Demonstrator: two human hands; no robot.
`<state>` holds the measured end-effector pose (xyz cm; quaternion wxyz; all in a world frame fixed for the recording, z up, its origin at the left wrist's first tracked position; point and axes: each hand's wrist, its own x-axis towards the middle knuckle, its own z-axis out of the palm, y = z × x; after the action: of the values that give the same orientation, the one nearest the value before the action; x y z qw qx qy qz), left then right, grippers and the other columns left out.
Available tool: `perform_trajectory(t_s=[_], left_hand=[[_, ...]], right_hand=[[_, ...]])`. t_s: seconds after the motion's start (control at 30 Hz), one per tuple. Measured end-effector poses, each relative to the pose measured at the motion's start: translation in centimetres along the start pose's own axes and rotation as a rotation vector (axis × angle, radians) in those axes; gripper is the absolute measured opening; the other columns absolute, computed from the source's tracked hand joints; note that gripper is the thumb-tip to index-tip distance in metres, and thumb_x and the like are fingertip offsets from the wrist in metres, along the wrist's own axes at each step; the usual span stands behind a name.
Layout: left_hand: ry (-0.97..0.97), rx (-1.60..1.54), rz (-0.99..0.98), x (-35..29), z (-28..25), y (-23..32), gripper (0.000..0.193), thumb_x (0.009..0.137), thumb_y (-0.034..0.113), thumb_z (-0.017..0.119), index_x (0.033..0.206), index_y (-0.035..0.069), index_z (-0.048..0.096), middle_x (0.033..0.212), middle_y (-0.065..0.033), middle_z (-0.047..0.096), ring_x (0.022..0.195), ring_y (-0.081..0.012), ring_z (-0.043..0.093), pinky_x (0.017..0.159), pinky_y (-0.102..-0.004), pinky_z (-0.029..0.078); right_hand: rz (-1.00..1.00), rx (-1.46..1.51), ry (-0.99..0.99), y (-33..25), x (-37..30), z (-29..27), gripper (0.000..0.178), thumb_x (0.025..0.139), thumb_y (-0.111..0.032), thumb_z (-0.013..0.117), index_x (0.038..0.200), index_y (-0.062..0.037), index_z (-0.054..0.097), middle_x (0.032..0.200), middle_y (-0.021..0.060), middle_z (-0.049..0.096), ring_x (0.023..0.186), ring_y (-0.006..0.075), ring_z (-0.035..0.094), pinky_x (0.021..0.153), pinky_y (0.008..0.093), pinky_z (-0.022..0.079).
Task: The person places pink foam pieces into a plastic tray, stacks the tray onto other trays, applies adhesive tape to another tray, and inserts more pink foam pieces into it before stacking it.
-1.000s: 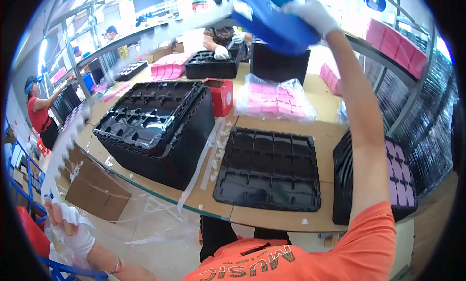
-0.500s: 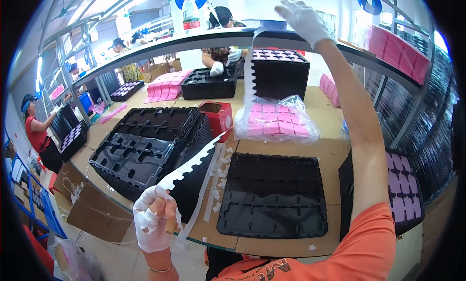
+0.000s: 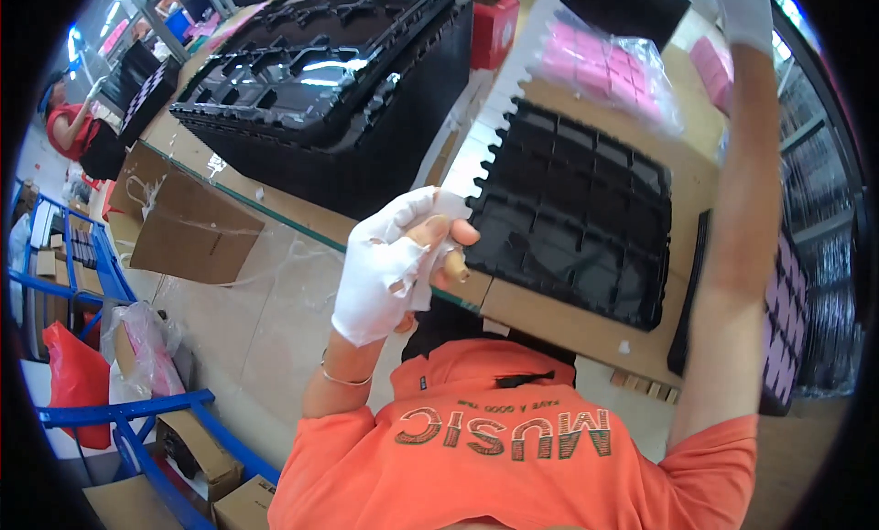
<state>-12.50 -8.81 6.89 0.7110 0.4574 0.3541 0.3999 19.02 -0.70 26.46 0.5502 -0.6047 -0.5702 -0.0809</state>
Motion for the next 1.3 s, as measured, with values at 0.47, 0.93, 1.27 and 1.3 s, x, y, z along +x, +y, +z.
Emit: perform_trajectory(t_s=[0.47, 0.93, 1.27, 1.3], left_hand=[[-0.306, 0.013, -0.056, 1.0, 4.2, -5.3, 0.034, 0.095, 0.022, 0.062, 0.115, -0.004, 0.052, 0.088, -0.0127, 0.068, 0.061, -0.0131, 0.066, 0.049, -0.0190, 0.050], [-0.003, 0.768, 0.456, 3.8, 3.7, -9.1, 0.033, 0.093, 0.003, 0.057, 0.125, -0.004, 0.053, 0.088, -0.0100, 0.071, 0.068, -0.0121, 0.068, 0.057, -0.0230, 0.050], [-0.058, -0.006, 0.018, 5.2, 1.5, -7.7, 0.036, 0.084, 0.000, 0.042, 0.118, -0.005, 0.053, 0.092, -0.0114, 0.065, 0.061, -0.0112, 0.057, 0.052, -0.0222, 0.045], [-0.040, 0.022, -0.005, 5.1, 2.1, -7.6, 0.033, 0.089, 0.005, 0.048, 0.119, -0.005, 0.052, 0.090, -0.0111, 0.064, 0.060, -0.0108, 0.056, 0.049, -0.0214, 0.041]], right_hand=[[0.972, 0.649, -0.576, 0.4, -29.7, -0.8, 0.041, 0.089, -0.030, 0.068, 0.114, 0.0013, 0.063, 0.084, 0.0011, 0.062, 0.069, 0.0055, 0.054, 0.055, 0.0196, 0.042], [0.958, 0.613, -0.447, 4.2, -27.5, -1.1, 0.018, 0.085, -0.022, 0.069, 0.088, -0.0050, 0.064, 0.070, -0.0017, 0.055, 0.054, 0.0048, 0.046, 0.047, 0.0209, 0.035], [0.828, 0.143, -0.597, 17.3, -18.7, 8.3, 0.027, 0.083, -0.028, 0.066, 0.093, -0.0038, 0.070, 0.075, 0.0054, 0.063, 0.063, 0.0161, 0.057, 0.056, 0.0314, 0.044], [0.824, 0.137, -0.590, 19.4, -18.3, 9.3, 0.027, 0.083, -0.028, 0.066, 0.093, -0.0038, 0.070, 0.075, 0.0054, 0.063, 0.063, 0.0161, 0.057, 0.056, 0.0314, 0.044]])
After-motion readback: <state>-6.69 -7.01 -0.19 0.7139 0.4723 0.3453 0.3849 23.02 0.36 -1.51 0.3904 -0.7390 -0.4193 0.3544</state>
